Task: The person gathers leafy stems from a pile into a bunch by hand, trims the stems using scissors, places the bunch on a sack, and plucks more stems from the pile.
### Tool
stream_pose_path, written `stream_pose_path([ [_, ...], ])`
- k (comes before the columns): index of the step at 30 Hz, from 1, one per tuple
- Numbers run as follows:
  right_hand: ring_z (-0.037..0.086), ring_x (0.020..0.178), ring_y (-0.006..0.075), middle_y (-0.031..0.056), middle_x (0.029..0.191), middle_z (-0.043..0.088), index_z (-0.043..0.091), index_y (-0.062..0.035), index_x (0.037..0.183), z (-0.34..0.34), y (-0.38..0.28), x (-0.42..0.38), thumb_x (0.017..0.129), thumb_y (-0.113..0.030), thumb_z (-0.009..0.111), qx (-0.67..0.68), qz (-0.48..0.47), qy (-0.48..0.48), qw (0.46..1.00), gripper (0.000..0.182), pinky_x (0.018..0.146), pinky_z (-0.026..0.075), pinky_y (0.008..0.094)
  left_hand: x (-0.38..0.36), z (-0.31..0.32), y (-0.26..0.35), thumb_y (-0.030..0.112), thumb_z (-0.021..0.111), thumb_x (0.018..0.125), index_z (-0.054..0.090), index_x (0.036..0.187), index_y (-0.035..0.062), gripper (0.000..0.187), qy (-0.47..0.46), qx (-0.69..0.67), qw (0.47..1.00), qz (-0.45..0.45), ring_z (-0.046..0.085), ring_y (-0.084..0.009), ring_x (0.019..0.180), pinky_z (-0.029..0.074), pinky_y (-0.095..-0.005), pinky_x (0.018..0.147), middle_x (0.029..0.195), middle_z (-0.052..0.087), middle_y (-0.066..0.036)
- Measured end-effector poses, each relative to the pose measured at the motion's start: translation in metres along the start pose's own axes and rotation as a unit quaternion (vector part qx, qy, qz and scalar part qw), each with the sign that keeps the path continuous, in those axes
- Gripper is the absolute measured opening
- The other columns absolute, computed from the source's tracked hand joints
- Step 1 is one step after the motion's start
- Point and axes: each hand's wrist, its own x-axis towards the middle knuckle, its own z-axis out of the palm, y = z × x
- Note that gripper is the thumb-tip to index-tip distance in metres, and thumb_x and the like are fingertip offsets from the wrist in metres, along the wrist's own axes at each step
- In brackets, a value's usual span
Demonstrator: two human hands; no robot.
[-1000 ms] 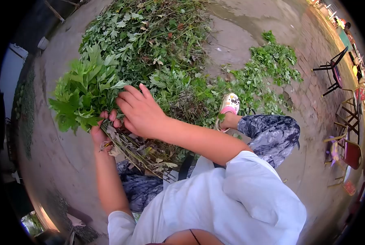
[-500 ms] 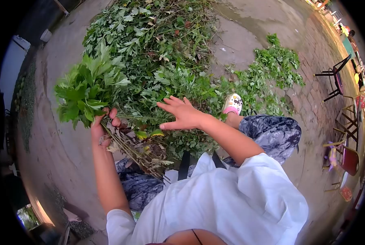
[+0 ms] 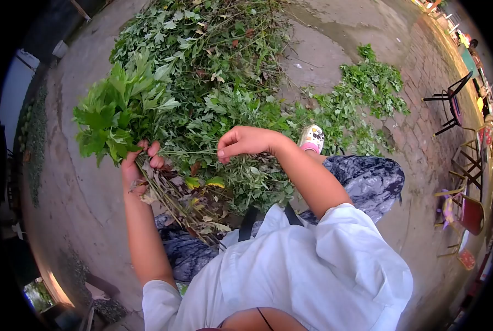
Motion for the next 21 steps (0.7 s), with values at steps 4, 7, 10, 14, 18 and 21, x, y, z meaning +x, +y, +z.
stream_pose_path([
  [4, 0.053, 0.081, 0.0214, 0.0073, 0.079, 0.056, 0.060, -0.0072, 0.086, -0.007, 0.009, -0.007, 0.079, -0.037, 0.056, -0.131, -0.001, 0.005, 0.991, 0.031, 0.072, 0.041, 0.0326, 0.002, 0.002, -0.004, 0.015, 0.051, 0.079, 0.045, 0.088, 0.0060, 0.013, 0.063, 0.072, 0.995, -0.004, 0.047, -0.0198, 0.055, 0.040, -0.0297, 0.050, 0.075, 0.048, -0.010],
  [7, 0.055, 0.078, 0.0234, 0.0090, 0.077, 0.059, 0.061, -0.0068, 0.085, -0.010, 0.006, -0.013, 0.080, -0.044, 0.051, -0.115, -0.025, 0.052, 0.992, 0.039, 0.074, 0.042, 0.0346, 0.004, -0.006, -0.003, 0.015, 0.050, 0.079, 0.045, 0.087, 0.0063, 0.012, 0.062, 0.011, 0.998, -0.011, 0.046, -0.0200, 0.055, 0.040, -0.0297, 0.050, 0.075, 0.048, -0.010],
  [10, 0.055, 0.067, 0.0233, 0.0093, 0.071, 0.061, 0.063, -0.0067, 0.073, -0.022, -0.010, -0.015, 0.083, -0.052, 0.039, 0.119, 0.130, 0.116, 0.978, 0.052, 0.069, 0.043, 0.0359, 0.003, -0.010, 0.000, 0.014, 0.049, 0.079, 0.045, 0.086, 0.0069, 0.010, 0.055, 0.004, 0.998, -0.017, 0.046, -0.0194, 0.057, 0.039, -0.0291, 0.052, 0.074, 0.046, -0.009],
  [14, 0.055, 0.067, 0.0186, 0.0043, 0.070, 0.060, 0.061, -0.0053, 0.074, -0.034, -0.004, -0.006, 0.085, -0.043, 0.044, -0.139, 0.210, 0.310, 0.917, 0.042, 0.064, 0.043, 0.0336, 0.005, -0.012, 0.000, 0.015, 0.048, 0.080, 0.046, 0.085, 0.0076, 0.009, 0.026, 0.005, 0.999, -0.020, 0.045, -0.0184, 0.057, 0.038, -0.0292, 0.054, 0.075, 0.045, -0.008],
  [18, 0.054, 0.091, 0.0163, 0.0076, 0.095, 0.059, 0.058, -0.0044, 0.100, -0.024, -0.003, 0.002, 0.088, -0.029, 0.044, 0.023, -0.042, 0.190, 0.981, 0.030, 0.083, 0.041, 0.0281, 0.003, -0.008, 0.001, 0.015, 0.048, 0.080, 0.046, 0.085, 0.0079, 0.009, 0.026, 0.001, 0.999, -0.020, 0.044, -0.0180, 0.057, 0.037, -0.0291, 0.054, 0.075, 0.045, -0.008],
  [21, 0.050, 0.103, 0.0188, 0.0096, 0.110, 0.055, 0.055, -0.0050, 0.109, -0.020, -0.019, 0.009, 0.087, -0.024, 0.047, 0.095, -0.041, 0.063, 0.993, 0.030, 0.090, 0.037, 0.0307, 0.004, -0.007, 0.001, 0.016, 0.048, 0.080, 0.047, 0.084, 0.0081, 0.009, 0.036, 0.004, 0.999, -0.024, 0.044, -0.0177, 0.057, 0.037, -0.0286, 0.054, 0.075, 0.045, -0.007],
])
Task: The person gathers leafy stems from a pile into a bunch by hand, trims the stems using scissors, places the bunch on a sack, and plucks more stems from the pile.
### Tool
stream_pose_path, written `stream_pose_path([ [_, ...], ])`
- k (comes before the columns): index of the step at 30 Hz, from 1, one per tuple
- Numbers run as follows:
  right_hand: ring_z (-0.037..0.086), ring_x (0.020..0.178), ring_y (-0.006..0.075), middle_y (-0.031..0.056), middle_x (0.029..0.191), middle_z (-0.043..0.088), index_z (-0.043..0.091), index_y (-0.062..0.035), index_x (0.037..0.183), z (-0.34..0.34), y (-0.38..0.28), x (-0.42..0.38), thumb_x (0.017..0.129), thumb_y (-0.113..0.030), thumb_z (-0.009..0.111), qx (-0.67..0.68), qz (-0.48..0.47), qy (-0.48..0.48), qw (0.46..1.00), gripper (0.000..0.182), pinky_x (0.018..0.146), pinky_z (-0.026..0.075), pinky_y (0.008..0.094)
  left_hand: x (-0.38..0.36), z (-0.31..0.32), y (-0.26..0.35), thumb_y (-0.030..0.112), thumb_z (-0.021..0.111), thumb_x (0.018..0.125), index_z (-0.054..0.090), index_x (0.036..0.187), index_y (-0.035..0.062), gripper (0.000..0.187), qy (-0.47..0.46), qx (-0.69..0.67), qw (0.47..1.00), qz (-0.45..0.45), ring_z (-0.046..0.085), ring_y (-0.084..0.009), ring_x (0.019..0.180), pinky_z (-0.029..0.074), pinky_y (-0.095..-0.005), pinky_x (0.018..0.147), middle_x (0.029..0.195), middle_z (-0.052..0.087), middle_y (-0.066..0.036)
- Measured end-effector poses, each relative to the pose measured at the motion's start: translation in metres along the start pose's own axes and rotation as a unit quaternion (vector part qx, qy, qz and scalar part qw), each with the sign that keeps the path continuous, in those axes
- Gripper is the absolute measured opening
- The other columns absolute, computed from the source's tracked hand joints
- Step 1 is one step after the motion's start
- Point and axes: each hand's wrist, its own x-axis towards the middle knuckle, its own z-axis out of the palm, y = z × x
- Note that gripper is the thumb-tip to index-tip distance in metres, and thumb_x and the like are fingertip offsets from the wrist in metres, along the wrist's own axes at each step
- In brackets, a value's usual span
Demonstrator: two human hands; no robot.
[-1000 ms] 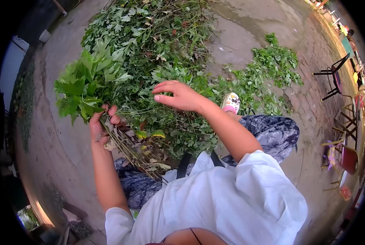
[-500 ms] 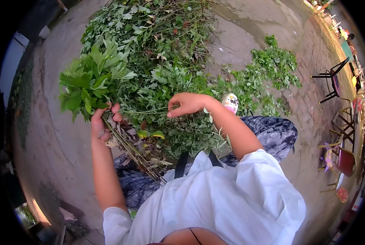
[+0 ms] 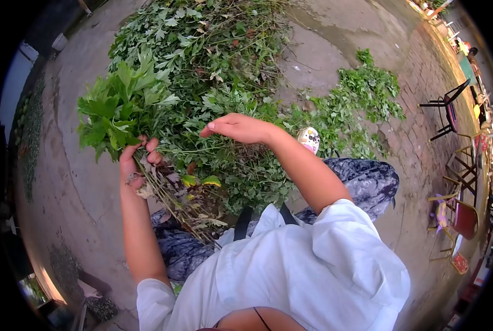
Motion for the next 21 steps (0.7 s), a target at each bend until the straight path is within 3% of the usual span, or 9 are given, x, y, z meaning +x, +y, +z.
stream_pose_path([
  [2, 0.049, 0.105, 0.0190, 0.0090, 0.111, 0.055, 0.053, -0.0058, 0.112, 0.001, 0.008, 0.006, 0.084, -0.024, 0.053, 0.078, 0.043, -0.039, 0.995, 0.034, 0.092, 0.036, 0.0316, -0.001, 0.000, 0.001, 0.016, 0.049, 0.080, 0.047, 0.084, 0.0086, 0.009, -0.011, -0.004, 1.000, -0.002, 0.044, -0.0175, 0.057, 0.037, -0.0288, 0.054, 0.075, 0.044, -0.007],
  [4, 0.051, 0.102, 0.0201, 0.0094, 0.108, 0.057, 0.053, -0.0065, 0.112, 0.006, 0.024, 0.009, 0.083, -0.024, 0.054, -0.162, -0.085, -0.110, 0.977, 0.034, 0.092, 0.036, 0.0315, -0.002, -0.002, 0.002, 0.016, 0.049, 0.080, 0.048, 0.084, 0.0087, 0.009, -0.027, -0.004, 1.000, 0.001, 0.044, -0.0175, 0.057, 0.037, -0.0289, 0.054, 0.076, 0.044, -0.007],
  [6, 0.055, 0.093, 0.0172, 0.0081, 0.099, 0.060, 0.057, -0.0066, 0.106, 0.011, 0.040, 0.011, 0.082, -0.024, 0.055, -0.185, -0.127, -0.130, 0.966, 0.030, 0.085, 0.041, 0.0299, -0.002, -0.003, 0.003, 0.017, 0.049, 0.080, 0.048, 0.085, 0.0088, 0.009, -0.044, -0.004, 0.999, 0.002, 0.044, -0.0175, 0.057, 0.037, -0.0290, 0.054, 0.076, 0.044, -0.007],
  [8, 0.056, 0.084, 0.0138, 0.0059, 0.093, 0.062, 0.060, -0.0052, 0.100, 0.015, 0.051, 0.011, 0.082, -0.025, 0.056, -0.092, 0.015, -0.232, 0.968, 0.027, 0.076, 0.043, 0.0282, -0.002, -0.006, 0.004, 0.017, 0.049, 0.080, 0.049, 0.085, 0.0088, 0.010, -0.061, -0.005, 0.998, 0.014, 0.045, -0.0176, 0.058, 0.037, -0.0291, 0.055, 0.076, 0.044, -0.007],
  [10, 0.055, 0.080, 0.0126, 0.0054, 0.089, 0.062, 0.061, -0.0042, 0.095, 0.019, 0.059, 0.005, 0.083, -0.027, 0.055, -0.089, 0.027, -0.210, 0.973, 0.027, 0.073, 0.043, 0.0273, -0.005, -0.003, 0.004, 0.018, 0.049, 0.080, 0.048, 0.086, 0.0080, 0.012, -0.042, -0.011, 0.999, 0.017, 0.046, -0.0181, 0.058, 0.038, -0.0294, 0.054, 0.077, 0.045, -0.008],
  [14, 0.053, 0.094, 0.0217, 0.0107, 0.101, 0.057, 0.059, -0.0005, 0.098, 0.014, 0.075, -0.013, 0.088, -0.024, 0.047, -0.110, 0.043, -0.198, 0.973, 0.029, 0.081, 0.042, 0.0306, -0.002, -0.011, -0.006, 0.020, 0.050, 0.079, 0.047, 0.087, 0.0056, 0.016, 0.002, 0.046, 0.999, 0.014, 0.049, -0.0200, 0.058, 0.042, -0.0302, 0.052, 0.079, 0.049, -0.010],
  [16, 0.055, 0.080, 0.0138, 0.0063, 0.090, 0.062, 0.060, -0.0046, 0.099, 0.015, 0.086, -0.020, 0.086, -0.028, 0.050, -0.094, 0.038, -0.173, 0.980, 0.029, 0.073, 0.042, 0.0266, 0.000, -0.008, -0.012, 0.020, 0.050, 0.080, 0.047, 0.088, 0.0040, 0.018, 0.008, 0.057, 0.998, 0.020, 0.051, -0.0207, 0.057, 0.043, -0.0299, 0.050, 0.078, 0.051, -0.012],
  [18, 0.057, 0.078, 0.0168, 0.0063, 0.089, 0.062, 0.061, -0.0073, 0.099, 0.014, 0.093, -0.024, 0.084, -0.033, 0.052, -0.100, 0.062, -0.169, 0.979, 0.031, 0.071, 0.043, 0.0259, -0.001, -0.002, -0.013, 0.018, 0.050, 0.079, 0.048, 0.084, 0.0072, 0.013, 0.031, 0.084, 0.996, -0.026, 0.045, -0.0191, 0.057, 0.039, -0.0301, 0.053, 0.078, 0.045, -0.010],
  [21, 0.054, 0.094, 0.0219, 0.0064, 0.105, 0.058, 0.059, -0.0122, 0.105, 0.010, 0.086, -0.028, 0.079, -0.038, 0.057, -0.199, 0.193, -0.193, 0.941, 0.037, 0.078, 0.041, 0.0305, 0.000, 0.001, -0.015, 0.018, 0.049, 0.079, 0.048, 0.084, 0.0076, 0.012, 0.048, 0.079, 0.995, -0.022, 0.045, -0.0190, 0.057, 0.039, -0.0298, 0.053, 0.077, 0.045, -0.009],
])
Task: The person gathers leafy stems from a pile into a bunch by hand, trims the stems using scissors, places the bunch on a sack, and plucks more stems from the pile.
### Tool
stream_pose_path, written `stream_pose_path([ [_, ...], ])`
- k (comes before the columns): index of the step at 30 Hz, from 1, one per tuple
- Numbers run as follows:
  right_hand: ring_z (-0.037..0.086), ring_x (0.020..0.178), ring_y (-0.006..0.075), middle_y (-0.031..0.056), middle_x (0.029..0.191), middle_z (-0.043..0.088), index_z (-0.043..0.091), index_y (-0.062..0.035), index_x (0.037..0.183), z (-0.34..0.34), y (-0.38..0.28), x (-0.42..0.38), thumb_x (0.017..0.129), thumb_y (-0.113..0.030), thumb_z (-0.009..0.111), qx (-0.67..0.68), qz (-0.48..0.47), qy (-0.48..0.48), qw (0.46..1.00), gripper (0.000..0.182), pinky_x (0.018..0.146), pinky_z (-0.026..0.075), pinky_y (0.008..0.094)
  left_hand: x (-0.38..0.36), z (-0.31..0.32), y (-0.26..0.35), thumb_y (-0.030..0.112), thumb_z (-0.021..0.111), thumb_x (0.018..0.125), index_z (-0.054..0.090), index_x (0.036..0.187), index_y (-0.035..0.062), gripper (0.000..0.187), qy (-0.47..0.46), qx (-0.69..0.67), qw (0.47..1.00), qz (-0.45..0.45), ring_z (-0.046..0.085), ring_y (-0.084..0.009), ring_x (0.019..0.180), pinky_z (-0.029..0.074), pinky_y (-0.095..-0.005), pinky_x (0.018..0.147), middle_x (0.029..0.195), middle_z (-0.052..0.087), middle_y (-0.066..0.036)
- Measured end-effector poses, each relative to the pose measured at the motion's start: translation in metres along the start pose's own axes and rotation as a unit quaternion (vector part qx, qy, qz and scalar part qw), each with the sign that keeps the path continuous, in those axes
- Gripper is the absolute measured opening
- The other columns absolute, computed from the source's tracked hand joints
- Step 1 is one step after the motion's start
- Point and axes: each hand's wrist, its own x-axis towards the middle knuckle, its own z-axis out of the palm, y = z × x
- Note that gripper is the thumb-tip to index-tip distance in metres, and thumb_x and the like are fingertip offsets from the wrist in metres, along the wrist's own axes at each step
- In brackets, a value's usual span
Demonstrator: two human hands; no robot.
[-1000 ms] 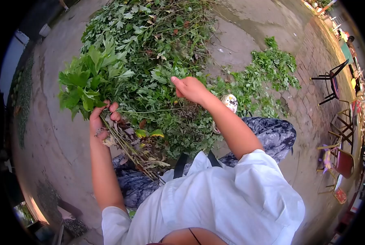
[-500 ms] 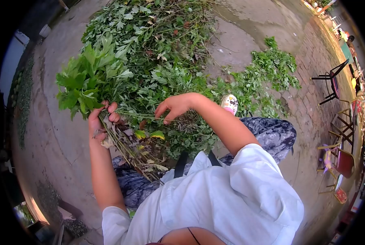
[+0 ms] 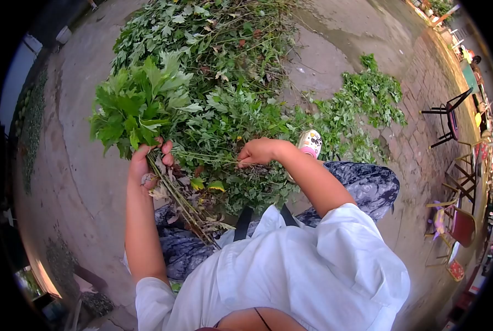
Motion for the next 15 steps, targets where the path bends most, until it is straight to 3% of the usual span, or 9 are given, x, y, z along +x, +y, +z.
stream_pose_path([
  [2, 0.041, 0.113, 0.0269, 0.0079, 0.124, 0.045, 0.051, -0.0193, 0.117, -0.004, -0.024, -0.022, 0.074, -0.040, 0.061, -0.210, -0.001, 0.105, 0.972, 0.048, 0.090, 0.035, 0.0367, 0.002, 0.000, 0.001, 0.017, 0.049, 0.079, 0.048, 0.084, 0.0077, 0.011, -0.008, 0.004, 1.000, -0.002, 0.044, -0.0186, 0.056, 0.038, -0.0295, 0.053, 0.076, 0.045, -0.009],
  [3, 0.041, 0.113, 0.0269, 0.0079, 0.124, 0.045, 0.051, -0.0193, 0.117, -0.006, -0.026, -0.027, 0.074, -0.040, 0.061, -0.209, -0.001, 0.106, 0.972, 0.048, 0.090, 0.035, 0.0367, 0.004, -0.005, 0.002, 0.018, 0.050, 0.079, 0.047, 0.086, 0.0062, 0.014, -0.027, -0.026, 0.999, -0.004, 0.047, -0.0191, 0.057, 0.040, -0.0296, 0.052, 0.076, 0.047, -0.010],
  [5, 0.025, 0.124, 0.0321, 0.0120, 0.136, 0.027, 0.035, -0.0200, 0.129, -0.013, -0.024, -0.036, 0.074, -0.039, 0.062, -0.213, 0.067, 0.180, 0.958, 0.064, 0.099, 0.027, 0.0353, 0.005, -0.010, 0.005, 0.018, 0.050, 0.079, 0.047, 0.088, 0.0046, 0.017, -0.046, -0.056, 0.997, -0.006, 0.049, -0.0197, 0.057, 0.042, -0.0298, 0.052, 0.076, 0.049, -0.011],
  [6, 0.029, 0.123, 0.0302, 0.0134, 0.135, 0.028, 0.028, -0.0195, 0.132, -0.019, -0.013, -0.035, 0.076, -0.033, 0.060, -0.144, 0.028, 0.224, 0.964, 0.066, 0.101, 0.026, 0.0349, 0.005, -0.011, 0.007, 0.018, 0.050, 0.079, 0.046, 0.088, 0.0047, 0.017, -0.051, -0.057, 0.997, -0.004, 0.048, -0.0197, 0.057, 0.042, -0.0299, 0.053, 0.077, 0.049, -0.011],
  [9, 0.031, 0.122, 0.0283, 0.0129, 0.133, 0.032, 0.033, -0.0170, 0.130, -0.040, -0.012, -0.034, 0.077, -0.026, 0.060, 0.029, -0.074, 0.312, 0.947, 0.060, 0.100, 0.027, 0.0349, 0.004, -0.008, 0.008, 0.017, 0.049, 0.078, 0.045, 0.086, 0.0048, 0.015, -0.061, -0.071, 0.996, -0.006, 0.046, -0.0200, 0.057, 0.040, -0.0298, 0.053, 0.078, 0.047, -0.011],
  [11, 0.040, 0.114, 0.0299, 0.0152, 0.125, 0.041, 0.041, -0.0173, 0.125, -0.038, -0.025, -0.029, 0.075, -0.022, 0.060, 0.035, -0.106, 0.299, 0.948, 0.053, 0.094, 0.035, 0.0337, 0.004, -0.007, 0.008, 0.017, 0.049, 0.079, 0.045, 0.085, 0.0050, 0.014, -0.056, -0.062, 0.996, -0.012, 0.046, -0.0198, 0.057, 0.040, -0.0297, 0.053, 0.077, 0.046, -0.010],
  [13, 0.047, 0.105, 0.0285, 0.0146, 0.119, 0.047, 0.050, -0.0148, 0.117, -0.029, -0.041, -0.020, 0.075, -0.021, 0.060, -0.015, -0.127, 0.139, 0.982, 0.044, 0.087, 0.040, 0.0333, 0.004, -0.007, 0.007, 0.017, 0.049, 0.079, 0.045, 0.085, 0.0050, 0.014, -0.058, -0.071, 0.996, -0.016, 0.046, -0.0198, 0.057, 0.040, -0.0296, 0.053, 0.077, 0.046, -0.010],
  [14, 0.055, 0.089, 0.0266, 0.0120, 0.101, 0.058, 0.058, -0.0115, 0.106, -0.018, -0.034, -0.010, 0.074, -0.020, 0.061, -0.108, -0.153, 0.157, 0.970, 0.033, 0.076, 0.044, 0.0334, 0.004, -0.007, 0.007, 0.017, 0.049, 0.079, 0.045, 0.085, 0.0049, 0.014, -0.059, -0.081, 0.995, -0.018, 0.046, -0.0198, 0.057, 0.040, -0.0295, 0.053, 0.077, 0.046, -0.010],
  [15, 0.055, 0.089, 0.0266, 0.0120, 0.101, 0.058, 0.058, -0.0115, 0.106, -0.016, -0.030, -0.006, 0.074, -0.020, 0.061, -0.108, -0.154, 0.158, 0.969, 0.033, 0.076, 0.044, 0.0334, 0.003, -0.007, 0.008, 0.017, 0.049, 0.079, 0.045, 0.085, 0.0049, 0.014, -0.059, -0.080, 0.995, -0.018, 0.046, -0.0198, 0.057, 0.040, -0.0295, 0.053, 0.077, 0.046, -0.010],
])
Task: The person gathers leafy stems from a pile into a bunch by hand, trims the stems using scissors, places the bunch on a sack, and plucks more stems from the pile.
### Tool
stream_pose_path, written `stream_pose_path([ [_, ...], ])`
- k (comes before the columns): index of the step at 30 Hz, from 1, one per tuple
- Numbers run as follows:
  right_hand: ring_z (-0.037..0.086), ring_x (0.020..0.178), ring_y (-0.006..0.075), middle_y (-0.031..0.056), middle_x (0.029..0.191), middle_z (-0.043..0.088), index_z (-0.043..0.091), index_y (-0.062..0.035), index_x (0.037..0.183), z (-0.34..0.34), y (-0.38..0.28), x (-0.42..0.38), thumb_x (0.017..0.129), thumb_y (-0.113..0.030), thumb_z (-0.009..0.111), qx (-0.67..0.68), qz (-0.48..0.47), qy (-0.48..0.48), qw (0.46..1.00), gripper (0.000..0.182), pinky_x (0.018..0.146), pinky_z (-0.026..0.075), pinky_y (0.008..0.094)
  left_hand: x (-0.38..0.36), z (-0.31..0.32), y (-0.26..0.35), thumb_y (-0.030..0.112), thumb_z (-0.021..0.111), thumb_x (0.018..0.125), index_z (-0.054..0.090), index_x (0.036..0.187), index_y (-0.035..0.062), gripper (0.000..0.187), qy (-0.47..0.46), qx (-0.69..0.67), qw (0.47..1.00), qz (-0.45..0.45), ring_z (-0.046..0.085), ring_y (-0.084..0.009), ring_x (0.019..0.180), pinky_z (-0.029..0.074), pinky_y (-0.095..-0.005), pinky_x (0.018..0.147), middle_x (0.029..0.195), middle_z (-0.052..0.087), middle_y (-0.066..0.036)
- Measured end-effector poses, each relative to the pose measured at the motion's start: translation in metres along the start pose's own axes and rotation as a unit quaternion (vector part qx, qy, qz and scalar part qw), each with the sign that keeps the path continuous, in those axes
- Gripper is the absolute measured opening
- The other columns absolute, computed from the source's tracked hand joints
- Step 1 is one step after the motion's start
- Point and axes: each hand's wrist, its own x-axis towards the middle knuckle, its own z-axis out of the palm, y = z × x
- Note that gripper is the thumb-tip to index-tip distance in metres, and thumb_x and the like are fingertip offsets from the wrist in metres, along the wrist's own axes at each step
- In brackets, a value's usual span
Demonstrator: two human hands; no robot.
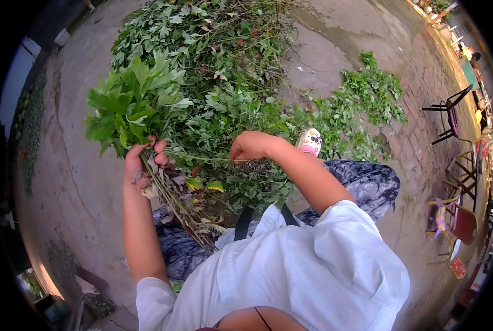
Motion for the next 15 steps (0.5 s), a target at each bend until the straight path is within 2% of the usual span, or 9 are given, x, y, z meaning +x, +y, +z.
stream_pose_path([
  [2, 0.058, 0.077, 0.0255, 0.0094, 0.082, 0.062, 0.061, -0.0086, 0.096, 0.006, 0.009, 0.003, 0.072, -0.016, 0.061, 0.056, 0.118, -0.051, 0.990, 0.025, 0.068, 0.046, 0.0330, -0.002, -0.001, 0.002, 0.017, 0.049, 0.079, 0.045, 0.085, 0.0051, 0.014, -0.001, 0.009, 1.000, 0.008, 0.046, -0.0197, 0.056, 0.040, -0.0293, 0.052, 0.077, 0.046, -0.010],
  [4, 0.059, 0.068, 0.0251, 0.0078, 0.068, 0.061, 0.062, -0.0079, 0.091, 0.016, 0.035, -0.007, 0.070, -0.012, 0.060, 0.145, 0.107, -0.001, 0.984, 0.021, 0.061, 0.046, 0.0328, -0.006, 0.000, 0.005, 0.017, 0.049, 0.079, 0.045, 0.085, 0.0052, 0.013, 0.006, 0.011, 1.000, 0.019, 0.046, -0.0196, 0.056, 0.040, -0.0292, 0.052, 0.077, 0.046, -0.010],
  [6, 0.057, 0.085, 0.0209, 0.0090, 0.097, 0.059, 0.060, -0.0115, 0.099, 0.011, 0.043, -0.014, 0.074, -0.010, 0.060, -0.012, 0.260, 0.083, 0.962, 0.025, 0.068, 0.045, 0.0295, -0.007, -0.002, 0.006, 0.017, 0.049, 0.079, 0.045, 0.085, 0.0053, 0.013, 0.011, 0.012, 0.999, 0.030, 0.047, -0.0195, 0.056, 0.040, -0.0291, 0.052, 0.077, 0.046, -0.010],
  [7, 0.051, 0.099, 0.0249, 0.0096, 0.111, 0.052, 0.058, -0.0139, 0.105, 0.012, 0.034, -0.021, 0.077, -0.015, 0.058, -0.178, 0.341, 0.083, 0.919, 0.028, 0.080, 0.043, 0.0321, -0.007, -0.004, 0.006, 0.017, 0.049, 0.079, 0.046, 0.085, 0.0053, 0.013, 0.009, 0.010, 0.999, 0.029, 0.047, -0.0196, 0.056, 0.040, -0.0292, 0.052, 0.077, 0.046, -0.010],
  [8, 0.051, 0.099, 0.0249, 0.0096, 0.111, 0.052, 0.058, -0.0139, 0.105, 0.009, 0.030, -0.021, 0.077, -0.015, 0.058, -0.179, 0.342, 0.081, 0.919, 0.028, 0.080, 0.043, 0.0321, -0.007, -0.005, 0.006, 0.017, 0.049, 0.079, 0.046, 0.084, 0.0053, 0.013, 0.007, 0.007, 1.000, 0.027, 0.047, -0.0196, 0.056, 0.040, -0.0294, 0.052, 0.077, 0.046, -0.010],
  [10, 0.043, 0.110, 0.0295, 0.0105, 0.121, 0.044, 0.056, -0.0168, 0.110, 0.006, 0.023, -0.016, 0.079, -0.021, 0.057, -0.044, 0.144, 0.162, 0.975, 0.031, 0.091, 0.036, 0.0352, -0.006, -0.004, 0.005, 0.017, 0.049, 0.079, 0.046, 0.084, 0.0054, 0.013, 0.004, 0.004, 1.000, 0.024, 0.047, -0.0196, 0.056, 0.040, -0.0295, 0.052, 0.077, 0.046, -0.010],
  [12, 0.047, 0.103, 0.0289, 0.0138, 0.109, 0.052, 0.059, -0.0123, 0.104, 0.011, 0.017, 0.002, 0.083, -0.029, 0.051, 0.009, -0.055, 0.111, 0.992, 0.028, 0.088, 0.037, 0.0354, -0.008, 0.001, 0.004, 0.017, 0.048, 0.080, 0.046, 0.084, 0.0056, 0.012, 0.001, 0.004, 1.000, 0.021, 0.047, -0.0196, 0.056, 0.040, -0.0297, 0.053, 0.077, 0.046, -0.010],
  [14, 0.053, 0.091, 0.0277, 0.0140, 0.095, 0.057, 0.060, -0.0071, 0.096, 0.019, 0.026, 0.015, 0.083, -0.032, 0.049, 0.187, -0.026, -0.098, 0.977, 0.029, 0.080, 0.041, 0.0348, -0.010, 0.007, 0.005, 0.016, 0.048, 0.080, 0.047, 0.085, 0.0065, 0.010, 0.010, -0.007, 1.000, 0.012, 0.046, -0.0191, 0.056, 0.039, -0.0297, 0.054, 0.077, 0.046, -0.010],
  [15, 0.053, 0.091, 0.0277, 0.0140, 0.095, 0.057, 0.060, -0.0071, 0.096, 0.022, 0.029, 0.017, 0.083, -0.032, 0.049, 0.187, -0.029, -0.097, 0.977, 0.029, 0.080, 0.041, 0.0348, -0.010, 0.005, 0.006, 0.016, 0.048, 0.080, 0.047, 0.085, 0.0065, 0.010, 0.011, -0.004, 1.000, 0.012, 0.046, -0.0191, 0.056, 0.039, -0.0297, 0.054, 0.077, 0.046, -0.010],
])
